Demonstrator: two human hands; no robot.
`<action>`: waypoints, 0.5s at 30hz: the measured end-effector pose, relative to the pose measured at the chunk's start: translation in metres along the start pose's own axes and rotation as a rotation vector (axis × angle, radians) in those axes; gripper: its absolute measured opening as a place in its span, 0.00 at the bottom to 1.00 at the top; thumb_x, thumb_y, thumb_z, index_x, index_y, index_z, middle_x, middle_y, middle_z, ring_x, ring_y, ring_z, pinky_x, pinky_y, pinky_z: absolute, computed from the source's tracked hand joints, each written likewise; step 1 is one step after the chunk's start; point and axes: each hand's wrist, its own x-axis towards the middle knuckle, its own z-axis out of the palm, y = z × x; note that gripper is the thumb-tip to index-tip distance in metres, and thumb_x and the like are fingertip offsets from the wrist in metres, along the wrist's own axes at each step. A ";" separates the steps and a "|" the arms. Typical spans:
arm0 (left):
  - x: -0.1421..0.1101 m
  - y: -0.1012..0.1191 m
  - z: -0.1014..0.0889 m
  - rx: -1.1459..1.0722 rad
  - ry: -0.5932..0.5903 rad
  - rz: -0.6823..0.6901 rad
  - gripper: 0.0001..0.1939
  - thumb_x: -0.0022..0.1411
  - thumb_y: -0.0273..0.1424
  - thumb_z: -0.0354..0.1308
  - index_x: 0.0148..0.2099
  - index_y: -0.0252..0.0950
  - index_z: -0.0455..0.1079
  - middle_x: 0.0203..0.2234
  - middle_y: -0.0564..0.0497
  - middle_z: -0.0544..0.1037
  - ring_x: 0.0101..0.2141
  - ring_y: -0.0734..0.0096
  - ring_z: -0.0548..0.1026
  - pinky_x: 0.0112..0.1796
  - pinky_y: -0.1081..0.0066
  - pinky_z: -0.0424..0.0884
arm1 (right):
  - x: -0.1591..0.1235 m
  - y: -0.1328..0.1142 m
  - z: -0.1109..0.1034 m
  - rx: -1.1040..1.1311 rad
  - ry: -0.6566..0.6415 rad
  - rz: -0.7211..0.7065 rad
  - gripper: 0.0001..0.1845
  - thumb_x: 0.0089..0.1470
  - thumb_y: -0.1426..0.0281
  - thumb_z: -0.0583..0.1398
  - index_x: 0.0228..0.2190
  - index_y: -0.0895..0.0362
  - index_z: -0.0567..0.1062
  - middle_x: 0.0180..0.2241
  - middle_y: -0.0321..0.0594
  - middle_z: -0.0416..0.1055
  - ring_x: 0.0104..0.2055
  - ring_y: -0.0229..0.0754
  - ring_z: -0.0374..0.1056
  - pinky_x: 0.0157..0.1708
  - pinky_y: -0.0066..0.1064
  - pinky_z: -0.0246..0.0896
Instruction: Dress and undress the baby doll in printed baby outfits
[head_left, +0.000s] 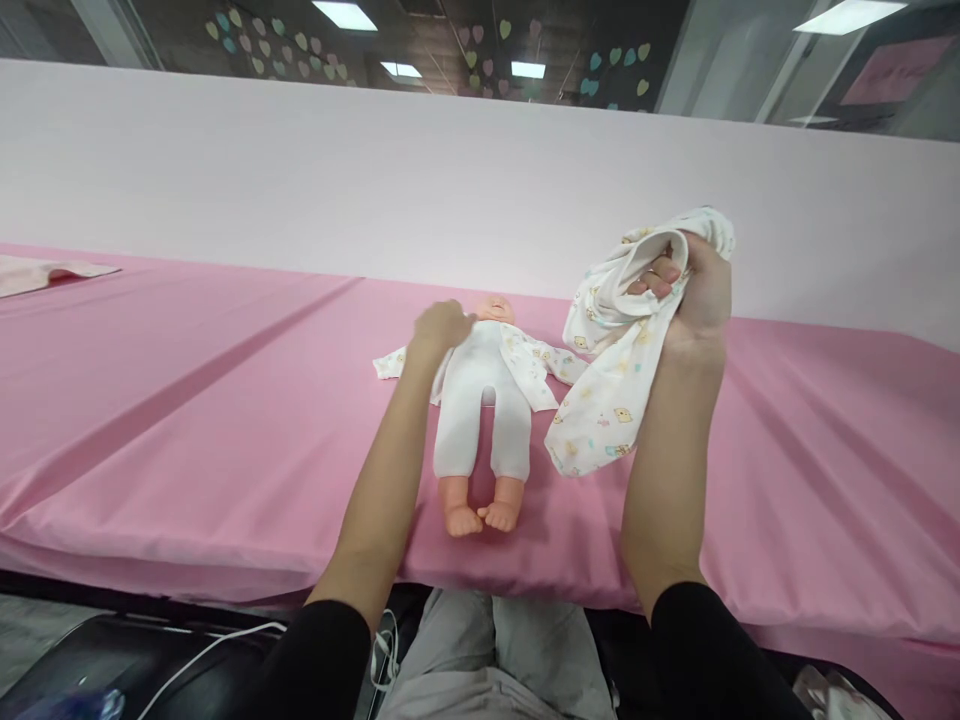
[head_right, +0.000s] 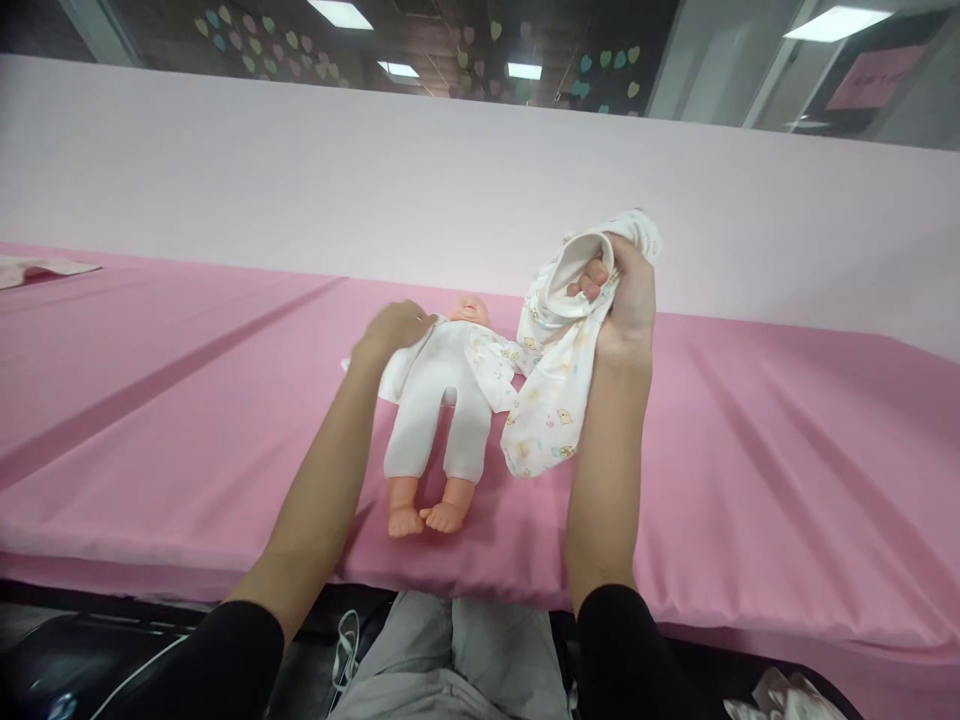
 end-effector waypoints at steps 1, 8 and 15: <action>-0.001 0.015 0.011 0.053 -0.074 0.050 0.22 0.63 0.42 0.47 0.48 0.31 0.70 0.46 0.37 0.75 0.48 0.48 0.72 0.46 0.56 0.67 | -0.001 0.000 0.000 0.008 0.003 -0.006 0.16 0.50 0.72 0.51 0.13 0.55 0.61 0.11 0.27 0.47 0.13 0.29 0.41 0.29 0.29 0.62; 0.006 0.059 0.076 -0.189 -0.036 0.271 0.17 0.62 0.30 0.47 0.49 0.31 0.71 0.45 0.40 0.76 0.47 0.56 0.73 0.46 0.62 0.68 | 0.005 -0.003 -0.010 -0.098 0.000 -0.097 0.15 0.50 0.69 0.51 0.14 0.54 0.61 0.12 0.28 0.45 0.14 0.31 0.42 0.27 0.33 0.60; -0.012 0.086 0.109 -0.393 -0.393 0.942 0.20 0.63 0.35 0.47 0.55 0.37 0.66 0.51 0.48 0.74 0.46 0.63 0.73 0.46 0.69 0.67 | 0.022 -0.003 -0.032 -0.326 -0.094 -0.177 0.13 0.50 0.61 0.55 0.18 0.52 0.66 0.14 0.32 0.50 0.21 0.39 0.58 0.27 0.36 0.61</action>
